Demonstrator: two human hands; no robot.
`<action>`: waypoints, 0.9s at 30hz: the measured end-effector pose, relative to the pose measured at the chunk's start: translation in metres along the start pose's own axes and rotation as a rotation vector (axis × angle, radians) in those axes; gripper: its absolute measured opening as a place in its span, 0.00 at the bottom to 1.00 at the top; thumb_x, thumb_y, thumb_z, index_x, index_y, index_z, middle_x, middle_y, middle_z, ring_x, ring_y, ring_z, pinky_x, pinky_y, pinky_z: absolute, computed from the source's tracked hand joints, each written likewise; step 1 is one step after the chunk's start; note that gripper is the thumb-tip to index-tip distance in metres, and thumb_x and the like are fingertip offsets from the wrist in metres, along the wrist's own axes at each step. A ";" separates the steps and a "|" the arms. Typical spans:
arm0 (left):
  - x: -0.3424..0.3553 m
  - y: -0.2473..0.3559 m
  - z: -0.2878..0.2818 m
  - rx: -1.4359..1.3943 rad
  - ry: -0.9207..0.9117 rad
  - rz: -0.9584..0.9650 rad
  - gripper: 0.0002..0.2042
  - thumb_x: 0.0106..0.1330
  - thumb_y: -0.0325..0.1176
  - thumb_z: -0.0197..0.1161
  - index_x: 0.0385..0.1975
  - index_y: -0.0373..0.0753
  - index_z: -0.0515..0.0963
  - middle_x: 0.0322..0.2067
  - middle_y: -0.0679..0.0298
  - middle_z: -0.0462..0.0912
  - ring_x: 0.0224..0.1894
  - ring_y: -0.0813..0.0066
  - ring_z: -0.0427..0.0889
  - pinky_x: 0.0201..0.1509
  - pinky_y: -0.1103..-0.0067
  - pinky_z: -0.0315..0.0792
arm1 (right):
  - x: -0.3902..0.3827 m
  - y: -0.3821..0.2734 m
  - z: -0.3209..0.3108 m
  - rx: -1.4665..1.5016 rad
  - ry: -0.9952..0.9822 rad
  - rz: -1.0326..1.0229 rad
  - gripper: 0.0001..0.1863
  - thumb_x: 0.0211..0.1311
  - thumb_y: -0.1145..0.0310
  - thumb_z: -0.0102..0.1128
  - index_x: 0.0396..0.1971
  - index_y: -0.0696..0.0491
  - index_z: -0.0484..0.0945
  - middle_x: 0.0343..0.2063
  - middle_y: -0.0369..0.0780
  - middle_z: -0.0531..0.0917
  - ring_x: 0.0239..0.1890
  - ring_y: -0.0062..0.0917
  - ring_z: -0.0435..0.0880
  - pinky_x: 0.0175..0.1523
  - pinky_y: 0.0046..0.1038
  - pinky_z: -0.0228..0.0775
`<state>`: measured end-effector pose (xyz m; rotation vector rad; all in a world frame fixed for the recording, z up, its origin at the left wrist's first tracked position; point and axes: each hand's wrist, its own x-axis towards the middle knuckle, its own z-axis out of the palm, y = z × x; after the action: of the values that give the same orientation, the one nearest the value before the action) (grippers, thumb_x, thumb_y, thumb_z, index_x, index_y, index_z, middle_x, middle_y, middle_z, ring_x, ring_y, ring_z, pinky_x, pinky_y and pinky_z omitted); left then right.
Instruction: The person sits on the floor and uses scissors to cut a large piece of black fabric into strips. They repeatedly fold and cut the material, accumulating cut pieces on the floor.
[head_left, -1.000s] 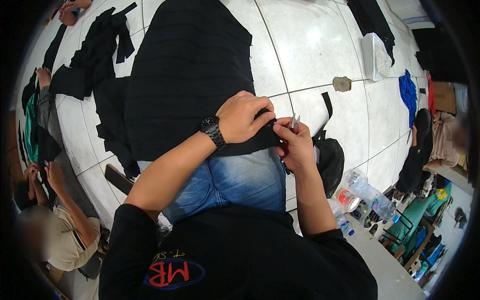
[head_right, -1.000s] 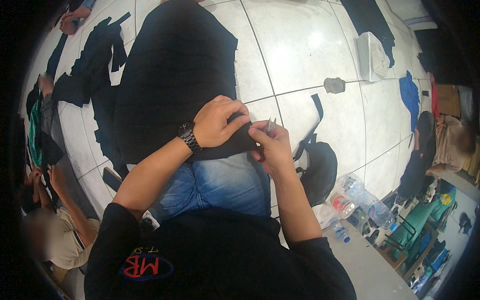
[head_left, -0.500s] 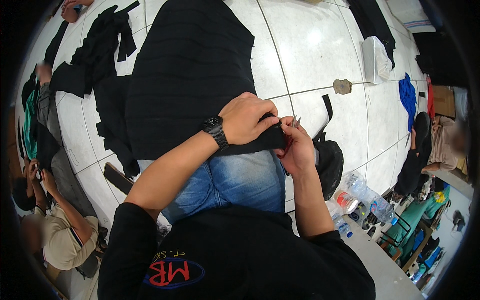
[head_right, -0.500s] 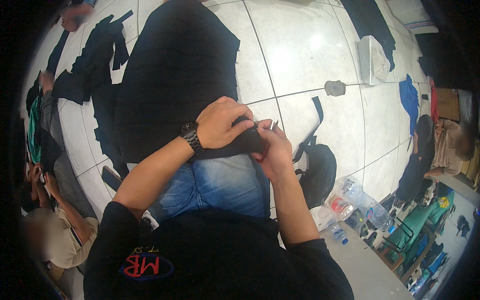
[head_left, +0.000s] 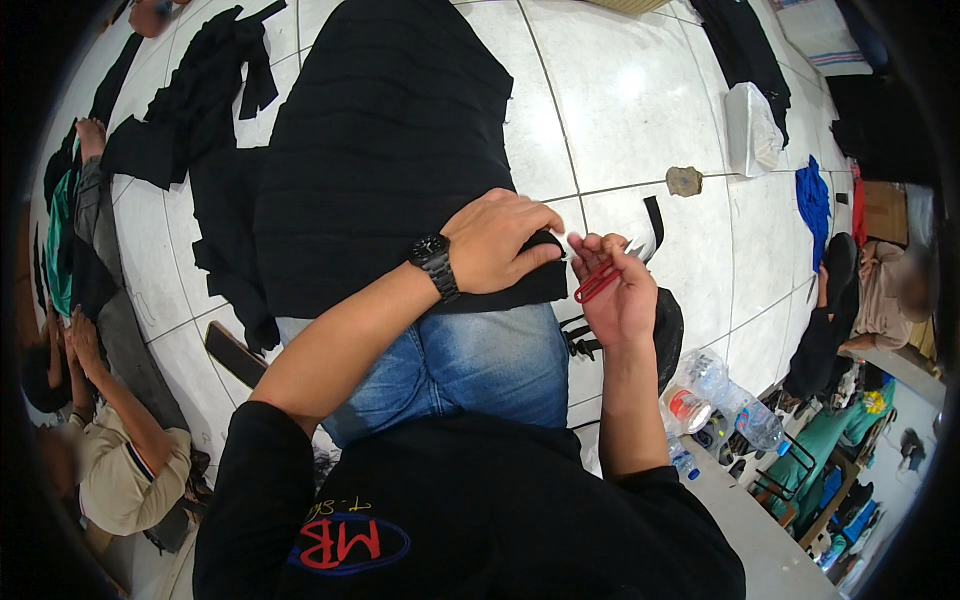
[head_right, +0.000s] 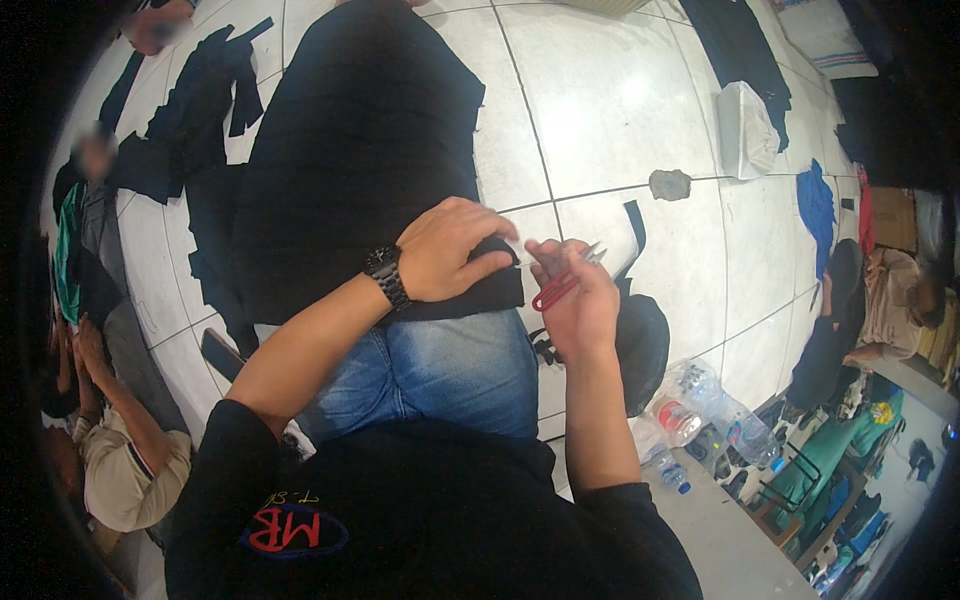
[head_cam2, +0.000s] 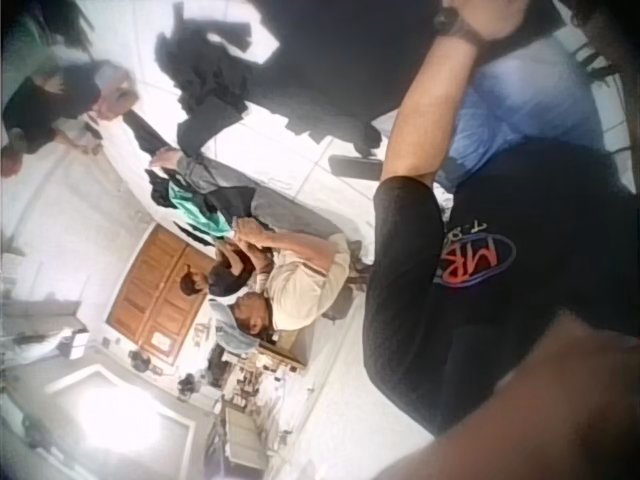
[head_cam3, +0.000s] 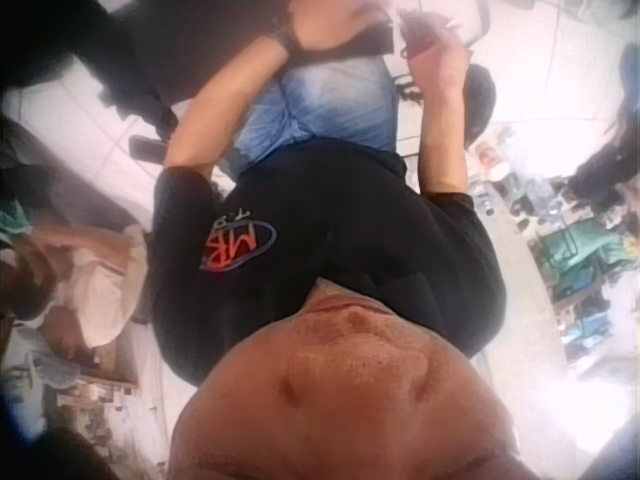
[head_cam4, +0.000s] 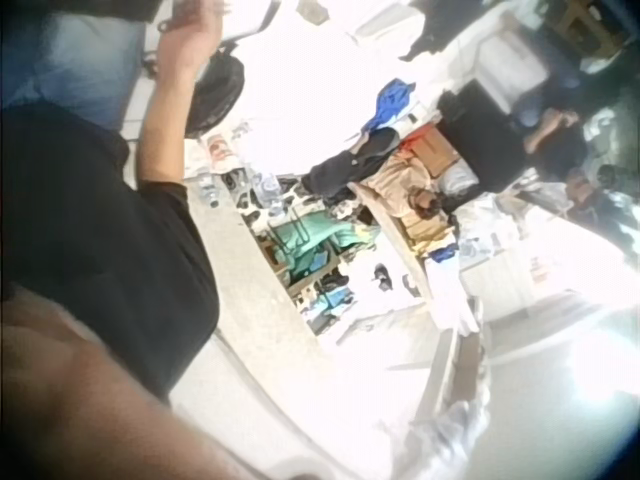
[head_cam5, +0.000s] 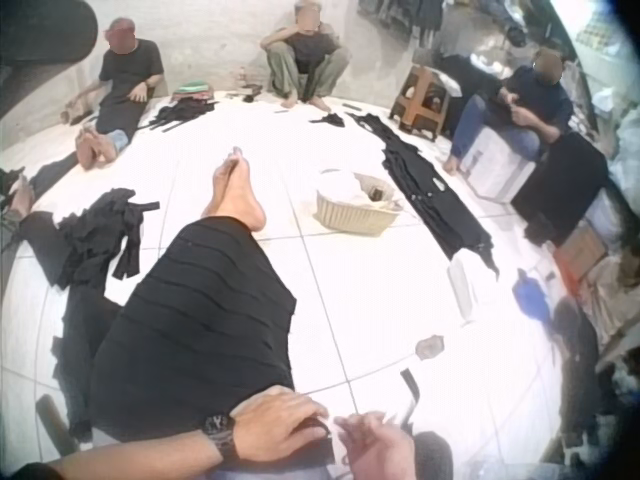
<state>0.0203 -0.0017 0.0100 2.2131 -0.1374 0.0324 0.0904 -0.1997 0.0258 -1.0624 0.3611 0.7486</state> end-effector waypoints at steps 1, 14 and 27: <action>-0.003 -0.001 0.002 0.029 0.099 0.093 0.22 0.61 0.50 0.67 0.49 0.42 0.78 0.44 0.57 0.81 0.51 0.57 0.78 0.61 0.63 0.66 | 0.002 -0.003 -0.004 0.130 -0.098 -0.002 0.04 0.68 0.69 0.53 0.36 0.52 0.71 0.31 0.35 0.76 0.37 0.27 0.77 0.48 0.33 0.66; -0.036 0.002 0.014 0.371 -0.023 0.022 0.29 0.62 0.55 0.64 0.54 0.37 0.77 0.57 0.57 0.79 0.69 0.63 0.67 0.77 0.60 0.48 | 0.003 -0.041 -0.047 -2.006 -0.555 -0.780 0.06 0.54 0.77 0.59 0.33 0.54 0.78 0.30 0.46 0.78 0.37 0.44 0.77 0.46 0.40 0.68; -0.052 0.009 0.022 0.374 0.111 -0.008 0.30 0.63 0.55 0.63 0.55 0.35 0.77 0.60 0.56 0.76 0.71 0.61 0.64 0.77 0.59 0.48 | -0.016 -0.048 -0.006 0.236 -0.666 -0.091 0.24 0.77 0.51 0.42 0.31 0.56 0.75 0.33 0.42 0.80 0.37 0.30 0.75 0.42 0.31 0.66</action>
<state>-0.0334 -0.0201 0.0006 2.5775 -0.0639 0.1903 0.1134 -0.2244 0.0643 -0.5569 -0.1676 0.9056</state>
